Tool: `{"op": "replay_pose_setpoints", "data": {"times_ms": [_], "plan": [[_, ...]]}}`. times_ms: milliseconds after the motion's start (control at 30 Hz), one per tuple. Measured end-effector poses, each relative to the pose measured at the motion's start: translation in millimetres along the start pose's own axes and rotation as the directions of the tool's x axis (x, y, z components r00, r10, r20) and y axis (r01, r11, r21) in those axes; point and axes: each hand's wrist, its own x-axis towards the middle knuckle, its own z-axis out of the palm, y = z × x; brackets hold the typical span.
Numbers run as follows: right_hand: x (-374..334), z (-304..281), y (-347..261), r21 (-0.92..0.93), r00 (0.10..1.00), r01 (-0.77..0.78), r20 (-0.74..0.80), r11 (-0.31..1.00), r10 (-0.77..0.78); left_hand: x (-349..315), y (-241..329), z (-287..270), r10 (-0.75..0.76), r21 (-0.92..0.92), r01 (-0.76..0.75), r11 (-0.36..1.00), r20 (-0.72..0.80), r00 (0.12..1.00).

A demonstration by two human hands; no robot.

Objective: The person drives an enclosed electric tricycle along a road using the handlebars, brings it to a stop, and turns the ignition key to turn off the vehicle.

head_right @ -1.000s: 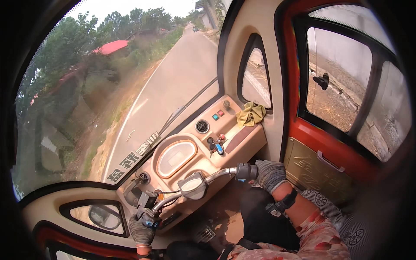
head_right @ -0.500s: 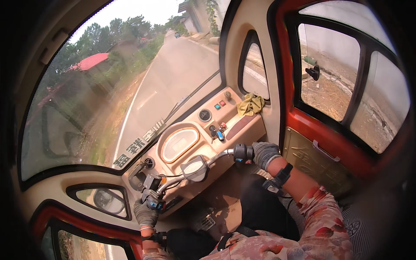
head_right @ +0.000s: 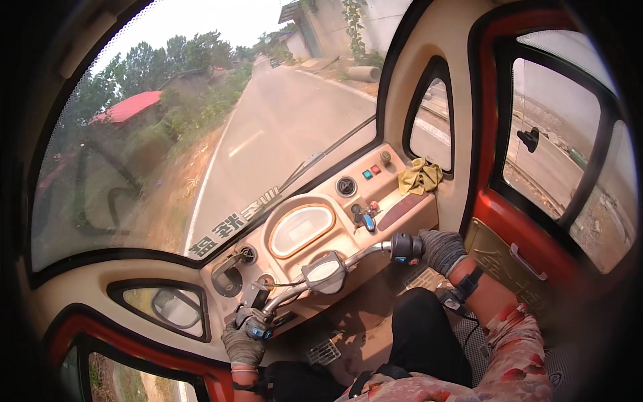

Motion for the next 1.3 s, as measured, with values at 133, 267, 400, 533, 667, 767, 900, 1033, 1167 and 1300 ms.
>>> {"op": "replay_pose_setpoints", "data": {"times_ms": [133,267,400,533,667,767,900,1033,1167,1300], "plan": [[0.0,10.3,-7.3,0.065,0.980,-0.028,-0.193,0.998,0.040,7.8,0.3,-1.7,-0.182,-0.037,0.191,0.981,0.161,0.970],[-0.9,5.0,-10.2,0.095,0.974,-0.074,-0.209,0.993,0.093,2.9,8.5,-3.4,-0.172,0.017,0.172,0.985,0.152,0.973],[3.2,4.1,-14.0,0.010,0.982,-0.124,-0.142,0.992,0.124,-0.7,-7.8,13.7,-0.089,-0.018,0.088,0.996,-0.061,0.994],[11.3,7.4,-12.3,-0.047,0.984,-0.163,-0.082,0.985,0.159,-7.1,-10.8,16.9,0.035,0.092,-0.028,0.995,-0.067,0.997],[14.2,5.1,-16.6,-0.076,0.978,-0.157,-0.153,0.985,0.144,-14.3,-10.3,18.4,0.009,0.054,-0.005,0.999,-0.078,0.997],[21.4,3.6,-12.9,-0.100,0.979,-0.143,-0.158,0.985,0.126,-19.1,-2.9,21.8,-0.100,0.035,0.105,0.994,-0.115,0.988],[26.9,7.3,-8.3,-0.107,0.975,-0.092,-0.214,0.990,0.068,-27.1,6.2,13.9,0.002,0.171,0.024,0.985,-0.151,0.989],[23.6,0.0,-14.4,-0.107,0.980,-0.100,-0.183,0.989,0.079,-28.6,1.5,16.3,-0.017,0.107,0.030,0.994,-0.119,0.993],[23.8,0.5,-9.0,-0.073,0.977,-0.099,-0.197,0.992,0.083,-28.3,-2.8,25.9,0.019,0.127,-0.002,0.992,-0.135,0.991],[23.3,-2.2,-11.2,-0.042,0.970,-0.040,-0.242,0.998,0.028,-25.1,3.3,20.2,-0.008,0.078,0.021,0.997,-0.160,0.987]]}}
